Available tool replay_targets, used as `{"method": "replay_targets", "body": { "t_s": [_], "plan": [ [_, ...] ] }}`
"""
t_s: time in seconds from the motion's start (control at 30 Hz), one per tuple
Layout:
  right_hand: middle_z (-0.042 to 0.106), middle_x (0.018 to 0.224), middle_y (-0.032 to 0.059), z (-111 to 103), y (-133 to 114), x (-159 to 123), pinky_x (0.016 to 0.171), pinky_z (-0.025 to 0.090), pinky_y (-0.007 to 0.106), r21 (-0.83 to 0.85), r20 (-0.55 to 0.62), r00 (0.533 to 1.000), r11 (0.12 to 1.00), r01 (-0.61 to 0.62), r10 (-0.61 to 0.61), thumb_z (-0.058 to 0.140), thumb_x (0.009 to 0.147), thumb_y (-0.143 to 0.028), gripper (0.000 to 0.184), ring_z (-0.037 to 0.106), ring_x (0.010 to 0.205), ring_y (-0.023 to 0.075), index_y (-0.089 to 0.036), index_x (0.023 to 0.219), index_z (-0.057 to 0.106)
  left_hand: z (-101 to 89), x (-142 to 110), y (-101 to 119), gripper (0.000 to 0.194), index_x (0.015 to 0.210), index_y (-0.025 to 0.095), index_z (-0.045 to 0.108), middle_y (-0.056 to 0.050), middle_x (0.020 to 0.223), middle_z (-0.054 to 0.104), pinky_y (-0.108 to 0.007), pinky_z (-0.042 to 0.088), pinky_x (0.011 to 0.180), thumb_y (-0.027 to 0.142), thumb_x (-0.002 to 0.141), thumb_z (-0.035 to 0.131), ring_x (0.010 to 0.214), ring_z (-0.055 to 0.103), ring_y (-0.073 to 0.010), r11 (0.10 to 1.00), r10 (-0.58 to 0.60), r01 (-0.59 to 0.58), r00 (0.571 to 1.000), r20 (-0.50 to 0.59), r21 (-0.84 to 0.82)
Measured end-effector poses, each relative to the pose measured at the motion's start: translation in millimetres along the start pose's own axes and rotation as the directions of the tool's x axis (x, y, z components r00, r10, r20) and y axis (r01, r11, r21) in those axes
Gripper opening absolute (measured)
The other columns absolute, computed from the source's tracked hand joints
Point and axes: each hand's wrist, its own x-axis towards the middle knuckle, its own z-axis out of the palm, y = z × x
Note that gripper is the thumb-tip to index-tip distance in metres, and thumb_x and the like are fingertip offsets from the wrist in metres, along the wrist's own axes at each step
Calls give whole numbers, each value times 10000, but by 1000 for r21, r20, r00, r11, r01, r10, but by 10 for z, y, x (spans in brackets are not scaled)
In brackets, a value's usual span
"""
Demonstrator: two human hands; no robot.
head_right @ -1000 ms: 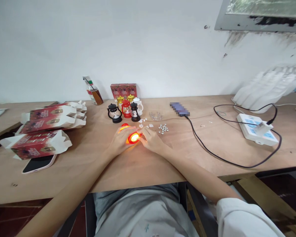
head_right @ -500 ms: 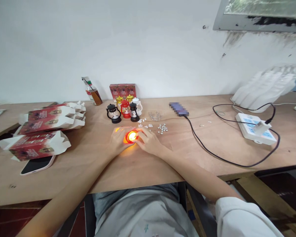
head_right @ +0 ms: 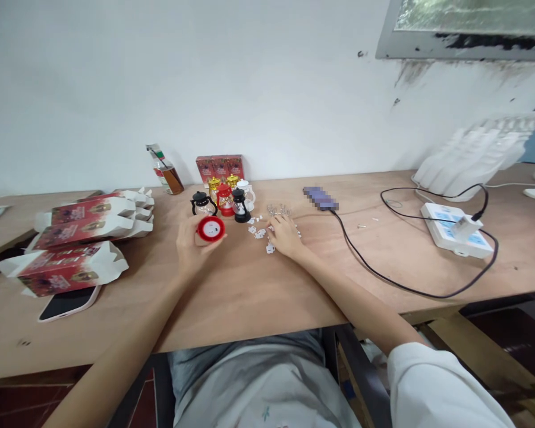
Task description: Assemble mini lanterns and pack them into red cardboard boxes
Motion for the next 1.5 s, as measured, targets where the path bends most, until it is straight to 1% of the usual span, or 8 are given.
{"method": "replay_targets", "body": {
  "t_s": [0.13,0.3,0.67,0.9,1.03,1.13,1.33,1.5],
  "plan": [
    [642,1064,110,60,83,260,940,359,377,-202,189,982,978,47,-8,427,893,-184,243,524,1048,249,-139,997,642,-57,25,-70,482,1110,183,546,-88,1039,623,-384,454,843,410,722,720,976,568,-246,992,-108,112,992,-61,51],
    [617,1130,161,117,57,632,902,364,373,-403,398,917,892,206,-32,401,909,-220,307,531,1086,279,-127,1077,640,-72,18,-66,489,1111,179,545,-88,1030,634,-379,440,827,392,712,732,958,573,-250,992,-107,112,991,-77,56],
    [657,1044,193,219,72,884,913,347,387,-424,560,809,776,466,-179,453,866,-194,279,539,1078,284,-76,959,688,-81,-3,-38,441,1080,193,537,-83,1040,635,-371,406,828,396,728,710,975,579,-252,990,-114,113,993,14,85],
    [663,1038,178,217,43,922,921,342,357,-395,586,775,751,528,-236,472,824,-77,242,564,1051,247,-71,926,691,-64,-9,-41,444,1084,193,535,-87,1037,645,-371,404,824,394,730,712,985,586,-257,994,-50,46,998,37,98],
    [649,1081,186,224,14,917,910,349,334,-356,557,787,780,514,-264,432,843,-46,278,551,1080,235,-68,983,671,-62,-6,-46,455,1091,187,535,-96,1038,647,-378,402,824,400,730,713,982,584,-261,996,-31,28,999,38,85],
    [649,1077,189,236,10,895,891,360,328,-332,507,825,827,454,-250,449,861,-98,247,553,1068,242,-66,987,659,-69,-4,-48,452,1087,188,537,-92,1034,649,-371,399,816,406,731,708,979,585,-259,995,-41,36,998,47,98],
    [663,1026,166,194,49,786,774,398,275,-293,300,952,943,158,-66,454,879,-231,240,599,933,208,-92,964,630,-56,-19,-59,461,1094,181,537,-97,1038,656,-362,395,802,409,731,706,972,586,-257,993,-7,1,999,45,116],
    [678,825,57,146,46,636,677,420,240,-168,186,982,986,-10,42,435,833,-233,199,607,766,149,-135,815,609,-24,-45,-39,448,1095,180,546,-91,1021,666,-350,387,772,373,725,711,941,589,-252,989,53,-63,996,73,136]
  ]
}}
